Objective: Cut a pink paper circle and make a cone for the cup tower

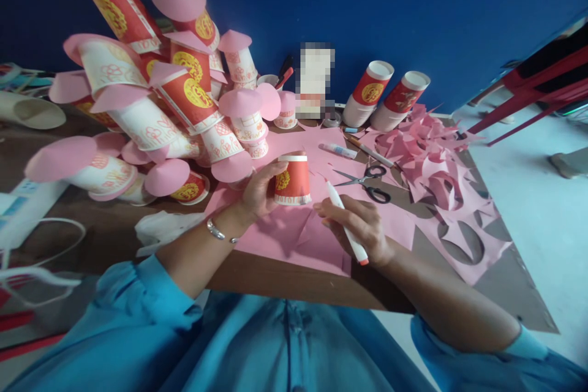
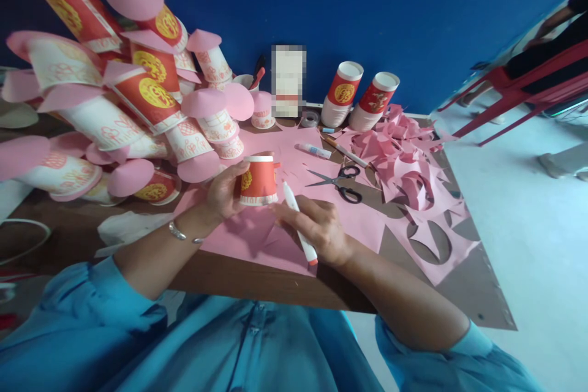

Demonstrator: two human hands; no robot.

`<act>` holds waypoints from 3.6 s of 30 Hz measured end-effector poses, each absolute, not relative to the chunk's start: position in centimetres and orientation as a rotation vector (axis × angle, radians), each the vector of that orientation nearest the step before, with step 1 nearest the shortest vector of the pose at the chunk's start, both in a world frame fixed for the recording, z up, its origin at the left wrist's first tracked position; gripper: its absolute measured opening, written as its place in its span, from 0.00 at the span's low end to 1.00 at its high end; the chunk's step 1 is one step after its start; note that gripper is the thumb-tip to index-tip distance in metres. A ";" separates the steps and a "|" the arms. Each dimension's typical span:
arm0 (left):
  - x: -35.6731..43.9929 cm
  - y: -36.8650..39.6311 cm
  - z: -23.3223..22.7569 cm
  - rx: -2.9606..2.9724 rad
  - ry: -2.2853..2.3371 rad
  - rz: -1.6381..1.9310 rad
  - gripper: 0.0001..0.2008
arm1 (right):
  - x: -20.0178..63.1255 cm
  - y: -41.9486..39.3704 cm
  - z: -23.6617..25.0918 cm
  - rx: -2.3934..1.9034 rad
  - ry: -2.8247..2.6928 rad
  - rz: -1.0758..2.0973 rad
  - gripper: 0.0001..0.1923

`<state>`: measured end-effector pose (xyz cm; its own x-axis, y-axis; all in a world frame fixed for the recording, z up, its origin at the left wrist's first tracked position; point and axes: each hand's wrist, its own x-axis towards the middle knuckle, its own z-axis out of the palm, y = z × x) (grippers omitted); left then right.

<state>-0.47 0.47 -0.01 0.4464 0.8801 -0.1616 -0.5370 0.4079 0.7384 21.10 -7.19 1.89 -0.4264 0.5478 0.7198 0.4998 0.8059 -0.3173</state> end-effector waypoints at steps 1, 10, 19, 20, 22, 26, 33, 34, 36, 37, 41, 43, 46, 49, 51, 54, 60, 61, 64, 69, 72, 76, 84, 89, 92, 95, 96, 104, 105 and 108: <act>-0.5 0.5 0.1 0.665 0.584 0.953 0.21 | 21.2 -7.0 1.6 -0.815 -2.068 0.092 0.14; -0.2 0.3 0.4 0.598 0.484 0.888 0.19 | 21.6 -4.5 -0.1 -0.897 -2.009 0.325 0.48; 0.2 0.0 0.3 0.714 0.448 0.879 0.18 | 21.8 -4.3 0.3 -0.833 -2.114 0.411 0.50; 0.3 0.0 0.3 0.721 0.448 0.878 0.18 | 21.8 -4.3 0.3 -0.831 -2.124 0.410 0.50; 0.3 0.0 0.2 0.735 0.449 0.874 0.18 | 21.9 -4.3 0.3 -0.828 -2.127 0.392 0.49; 0.2 0.0 0.0 0.789 0.450 0.898 0.20 | 22.2 -4.2 0.2 -0.877 -2.060 0.327 0.49; -0.1 -0.3 0.8 1.027 0.434 0.815 0.32 | 22.7 -3.5 -0.3 -0.967 -1.971 0.214 0.49; -0.1 -0.3 0.7 1.050 0.454 0.808 0.32 | 22.7 -3.5 -0.3 -0.972 -1.971 0.211 0.49; -0.2 -0.2 0.6 1.071 0.485 0.799 0.31 | 22.7 -3.4 -0.3 -0.966 -1.976 0.217 0.48; -0.2 -0.2 0.5 1.069 0.491 0.795 0.31 | 22.7 -3.4 -0.3 -0.956 -1.978 0.227 0.48; -0.2 -0.1 0.4 0.994 0.456 0.774 0.30 | 22.8 -3.3 -0.4 -0.923 -1.964 0.279 0.51; -0.2 -0.1 0.5 0.957 0.428 0.773 0.28 | 22.8 -3.2 -0.5 -0.921 -1.960 0.289 0.52; -0.2 -0.2 0.7 0.948 0.387 0.774 0.25 | 22.8 -3.1 -0.6 -0.932 -1.964 0.313 0.51; -0.3 -0.2 0.7 0.952 0.383 0.761 0.25 | 22.8 -3.1 -0.7 -0.943 -1.944 0.328 0.51; -0.4 -0.2 0.5 0.938 0.411 0.778 0.26 | 22.8 -3.2 -0.8 -0.943 -1.925 0.321 0.51; -0.5 -0.1 0.3 0.935 0.456 0.838 0.27 | 22.7 -3.2 -1.0 -0.951 -1.896 0.328 0.48; -0.1 0.0 0.4 1.044 0.507 0.908 0.30 | 22.5 -3.4 -1.3 -0.994 -1.880 0.473 0.41; 0.0 0.0 0.5 1.075 0.529 0.909 0.30 | 22.5 -3.4 -1.3 -0.997 -1.883 0.495 0.41; 0.0 -0.1 0.4 1.158 0.613 0.937 0.32 | 22.4 -3.6 -1.3 -1.004 -1.872 0.561 0.40; 0.0 -0.4 0.5 1.250 0.741 0.897 0.34 | 22.2 -3.8 -1.4 -0.970 -1.802 0.689 0.37; 0.1 -0.6 0.6 1.267 0.693 0.877 0.36 | 22.1 -3.8 -1.5 -0.966 -1.775 0.729 0.38; 0.2 -0.6 0.6 1.301 0.693 0.862 0.39 | 22.0 -3.8 -1.5 -0.964 -1.739 0.797 0.38; 0.1 -0.9 1.5 1.278 0.618 0.785 0.37 | 22.0 -3.8 -1.3 -0.977 -1.724 0.787 0.37; 0.3 -0.9 1.7 1.273 0.582 0.795 0.35 | 22.1 -3.7 -1.3 -0.990 -1.751 0.764 0.38; 0.2 -0.9 1.6 1.273 0.573 0.787 0.35 | 22.2 -3.7 -1.3 -0.990 -1.760 0.748 0.38; 0.2 -0.9 1.5 1.282 0.598 0.787 0.34 | 22.2 -3.7 -1.2 -0.994 -1.770 0.732 0.38; 0.1 -0.9 1.5 1.281 0.606 0.791 0.34 | 22.2 -3.7 -1.2 -1.002 -1.768 0.729 0.38; 0.2 -0.6 0.7 1.288 0.711 0.929 0.36 | 22.5 -3.6 -1.2 -1.029 -1.735 0.735 0.35; 0.2 -0.6 0.6 1.295 0.717 0.932 0.37 | 22.5 -3.5 -1.3 -1.034 -1.733 0.745 0.35; 0.1 -0.6 0.6 1.301 0.706 0.905 0.37 | 22.6 -3.5 -1.6 -1.055 -1.735 0.775 0.34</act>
